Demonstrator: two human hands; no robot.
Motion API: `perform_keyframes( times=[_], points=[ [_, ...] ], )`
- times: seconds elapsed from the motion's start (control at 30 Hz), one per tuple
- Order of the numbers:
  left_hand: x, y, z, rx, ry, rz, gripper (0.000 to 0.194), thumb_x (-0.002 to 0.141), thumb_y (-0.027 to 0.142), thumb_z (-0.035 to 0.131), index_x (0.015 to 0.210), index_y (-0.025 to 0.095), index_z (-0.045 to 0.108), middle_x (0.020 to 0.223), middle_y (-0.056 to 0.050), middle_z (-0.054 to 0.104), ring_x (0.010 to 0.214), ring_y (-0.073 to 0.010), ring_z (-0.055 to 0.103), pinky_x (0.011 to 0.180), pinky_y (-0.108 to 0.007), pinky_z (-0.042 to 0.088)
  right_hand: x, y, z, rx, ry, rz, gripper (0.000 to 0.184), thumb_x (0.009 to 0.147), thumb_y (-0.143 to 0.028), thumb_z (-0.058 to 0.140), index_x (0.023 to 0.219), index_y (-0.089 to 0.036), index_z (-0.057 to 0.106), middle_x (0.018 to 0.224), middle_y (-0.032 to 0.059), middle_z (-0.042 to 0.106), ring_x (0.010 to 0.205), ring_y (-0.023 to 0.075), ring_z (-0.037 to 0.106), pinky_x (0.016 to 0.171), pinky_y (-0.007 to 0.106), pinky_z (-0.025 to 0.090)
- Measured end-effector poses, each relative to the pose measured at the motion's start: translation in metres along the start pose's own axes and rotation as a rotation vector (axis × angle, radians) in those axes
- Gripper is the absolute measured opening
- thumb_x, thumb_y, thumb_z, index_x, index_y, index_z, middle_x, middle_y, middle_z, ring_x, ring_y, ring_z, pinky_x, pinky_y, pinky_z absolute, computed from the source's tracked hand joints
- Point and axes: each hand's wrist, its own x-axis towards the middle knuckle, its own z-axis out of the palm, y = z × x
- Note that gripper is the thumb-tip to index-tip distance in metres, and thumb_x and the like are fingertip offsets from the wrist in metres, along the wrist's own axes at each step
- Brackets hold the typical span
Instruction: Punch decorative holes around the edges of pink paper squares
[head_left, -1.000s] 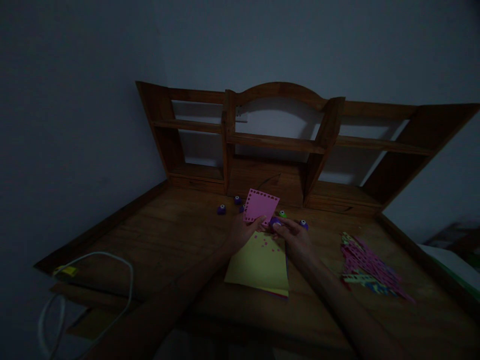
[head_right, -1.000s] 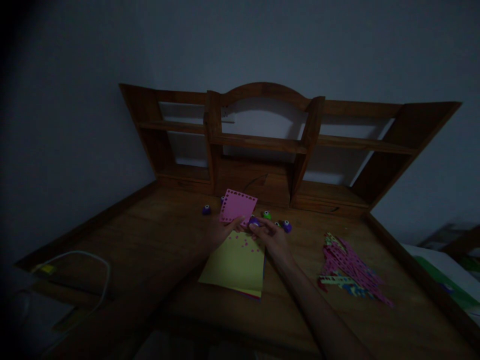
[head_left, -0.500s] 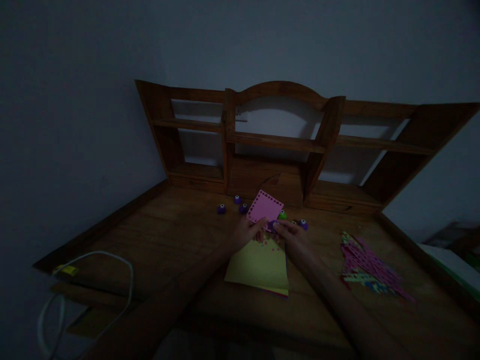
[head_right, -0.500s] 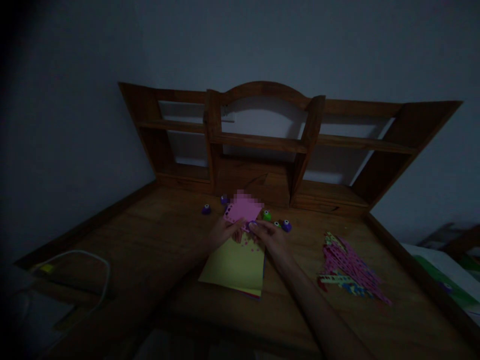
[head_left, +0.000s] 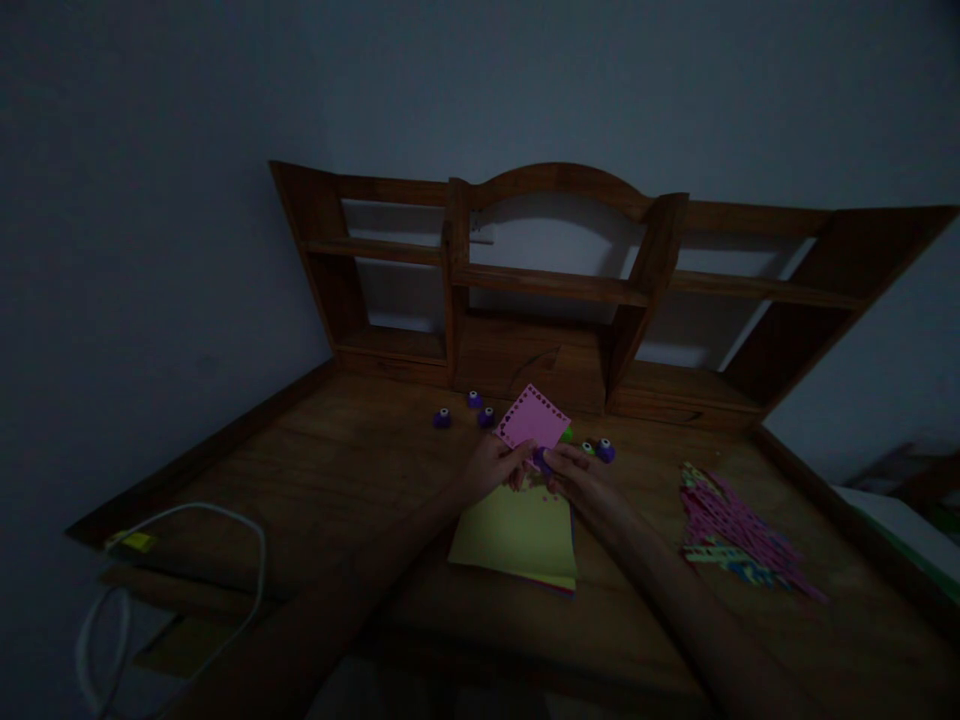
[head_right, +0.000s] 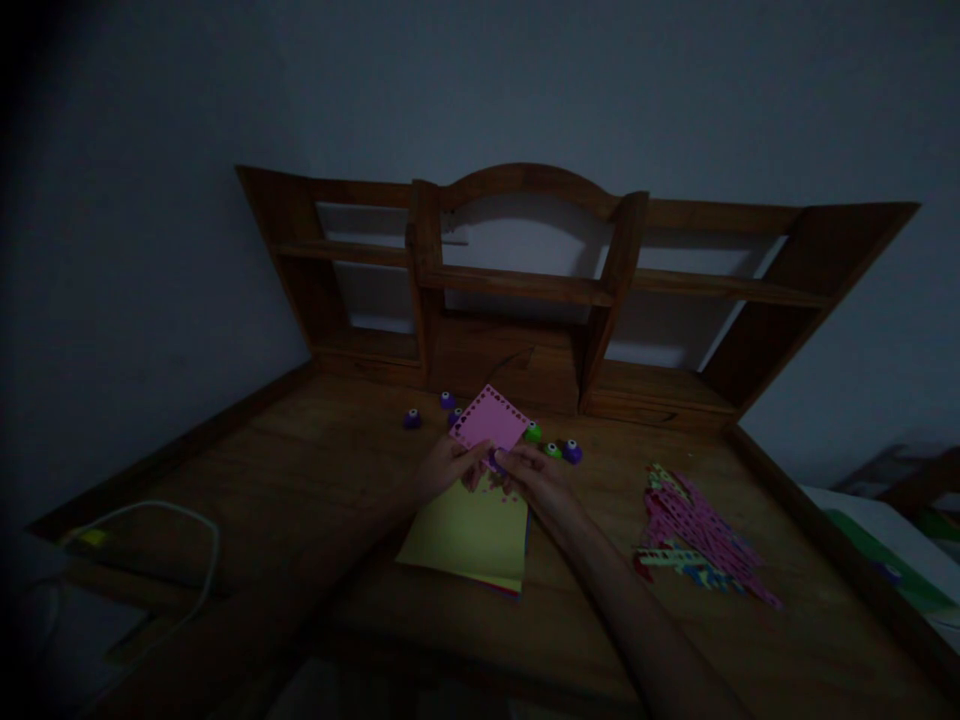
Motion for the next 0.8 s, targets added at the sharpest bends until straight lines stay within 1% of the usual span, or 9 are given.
perform_keyframes(
  times=[0.17,0.33,0.47,0.63,0.8],
  points=[
    [-0.0012,0.0049,0.0007,0.05,0.014,-0.014,0.054,0.086,0.056,0.048,0.054,0.012,0.055,0.042,0.0,0.052,0.036,-0.0091,0.048,0.039,-0.019,0.038,-0.0006,-0.0028,0.0005,0.036,-0.033,0.048,0.023,0.073,-0.034,0.075,0.087,-0.016,0.07,0.082,0.0044,0.066,0.066,0.0119,0.056,0.052,0.022,0.038],
    [-0.0027,0.0051,0.0002,0.108,0.026,0.002,0.055,0.087,0.055,0.047,0.051,0.013,0.053,0.04,0.001,0.049,0.036,-0.0078,0.046,0.04,-0.018,0.036,-0.0012,-0.0037,-0.0006,0.041,-0.055,0.055,0.022,0.075,-0.032,0.073,0.089,-0.016,0.069,0.087,0.0053,0.067,0.069,0.0127,0.056,0.053,0.022,0.037],
    [-0.0025,0.005,0.0006,0.082,0.008,0.009,0.053,0.086,0.056,0.048,0.054,0.014,0.052,0.04,0.002,0.048,0.035,-0.007,0.044,0.038,-0.017,0.034,0.0002,-0.0014,-0.0022,0.035,-0.054,0.067,0.024,0.074,-0.035,0.074,0.087,-0.016,0.07,0.083,0.0053,0.067,0.065,0.0131,0.055,0.051,0.024,0.036],
    [-0.0025,0.0036,0.0018,0.029,-0.003,-0.008,0.049,0.085,0.055,0.05,0.057,0.014,0.052,0.041,0.003,0.048,0.034,-0.007,0.043,0.037,-0.017,0.034,0.0001,-0.0031,-0.0011,0.042,-0.046,0.055,0.021,0.075,-0.034,0.074,0.087,-0.018,0.07,0.089,0.0049,0.067,0.067,0.0131,0.056,0.054,0.025,0.036],
    [-0.0031,0.0001,0.0016,0.015,-0.004,-0.026,0.048,0.084,0.055,0.051,0.06,0.014,0.053,0.041,0.003,0.048,0.034,-0.0067,0.044,0.037,-0.017,0.034,-0.0003,-0.0049,-0.0005,-0.005,-0.027,0.031,0.021,0.073,-0.035,0.074,0.083,-0.017,0.07,0.077,0.0023,0.065,0.057,0.01,0.049,0.049,0.024,0.031]
  ],
)
